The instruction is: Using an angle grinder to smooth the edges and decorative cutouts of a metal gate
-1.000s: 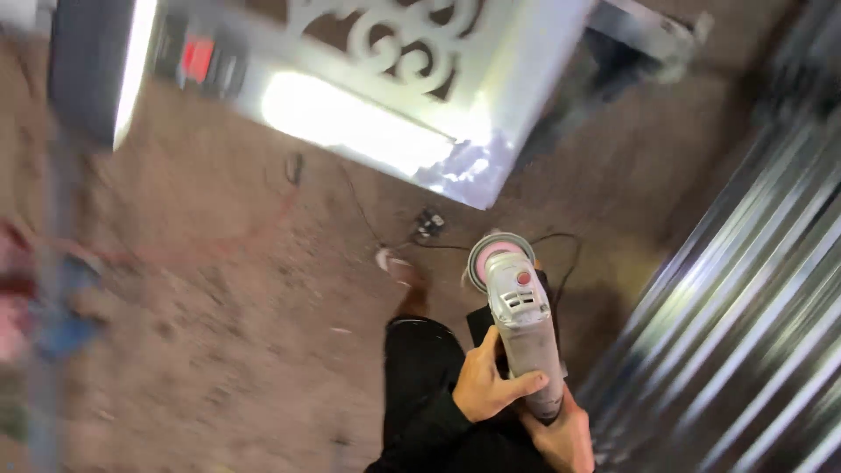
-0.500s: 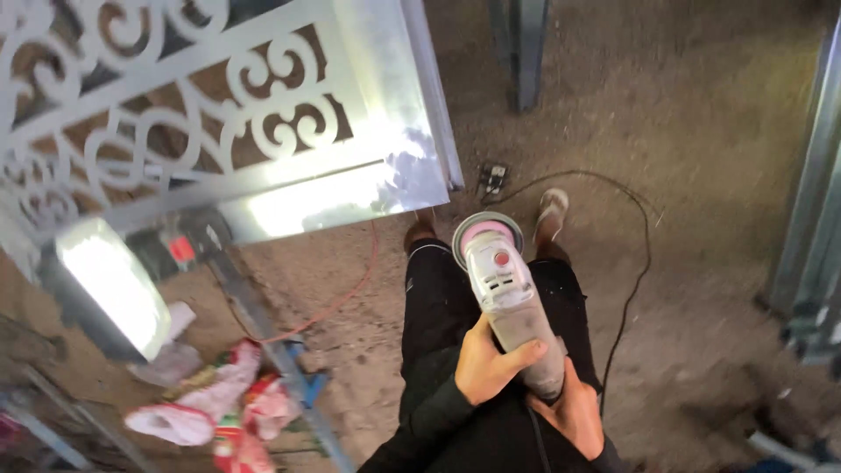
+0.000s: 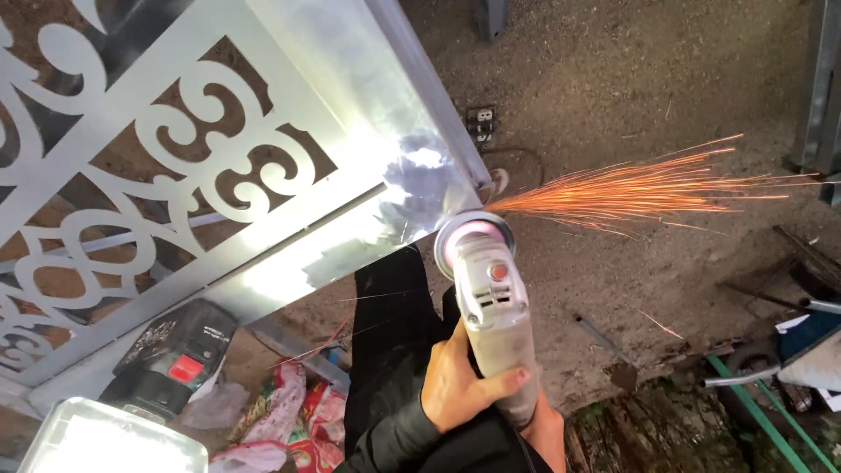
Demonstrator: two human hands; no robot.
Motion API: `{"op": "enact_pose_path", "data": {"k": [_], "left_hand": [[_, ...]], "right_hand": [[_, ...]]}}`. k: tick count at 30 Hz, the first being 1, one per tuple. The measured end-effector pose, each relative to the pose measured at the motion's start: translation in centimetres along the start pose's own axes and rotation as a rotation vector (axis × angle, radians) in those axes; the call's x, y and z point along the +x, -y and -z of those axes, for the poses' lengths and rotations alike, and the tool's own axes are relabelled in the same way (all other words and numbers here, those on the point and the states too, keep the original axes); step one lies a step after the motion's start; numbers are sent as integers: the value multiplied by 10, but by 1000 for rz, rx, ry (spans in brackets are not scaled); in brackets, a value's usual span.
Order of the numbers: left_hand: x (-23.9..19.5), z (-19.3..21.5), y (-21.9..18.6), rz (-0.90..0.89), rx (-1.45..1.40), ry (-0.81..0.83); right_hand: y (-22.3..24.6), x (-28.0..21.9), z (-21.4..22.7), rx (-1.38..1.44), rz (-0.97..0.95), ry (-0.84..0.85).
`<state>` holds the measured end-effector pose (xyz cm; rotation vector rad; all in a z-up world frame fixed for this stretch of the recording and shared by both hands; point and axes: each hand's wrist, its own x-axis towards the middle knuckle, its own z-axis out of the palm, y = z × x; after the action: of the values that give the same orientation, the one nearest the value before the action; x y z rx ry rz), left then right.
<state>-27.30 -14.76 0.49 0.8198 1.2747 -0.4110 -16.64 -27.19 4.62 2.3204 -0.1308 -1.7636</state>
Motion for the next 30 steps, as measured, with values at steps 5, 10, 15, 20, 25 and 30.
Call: {"op": "enact_pose_path", "data": {"k": [5, 10, 15, 20, 25, 30], "left_hand": [[5, 9, -6, -156, -15, -44], [1, 12, 0, -149, -31, -47], [3, 13, 9, -78, -29, -52], [4, 19, 3, -61, 49, -55], [-3, 22, -8, -108, 33, -49], [3, 22, -5, -132, 46, -44]], "right_hand": [[17, -3, -8, 230, -83, -94], [-31, 22, -27, 72, 10, -99], [-7, 6, -25, 40, 15, -58], [44, -21, -12, 119, -134, -62], [-52, 29, -42, 181, 53, -58], [-13, 9, -32, 263, 49, -73]]}}
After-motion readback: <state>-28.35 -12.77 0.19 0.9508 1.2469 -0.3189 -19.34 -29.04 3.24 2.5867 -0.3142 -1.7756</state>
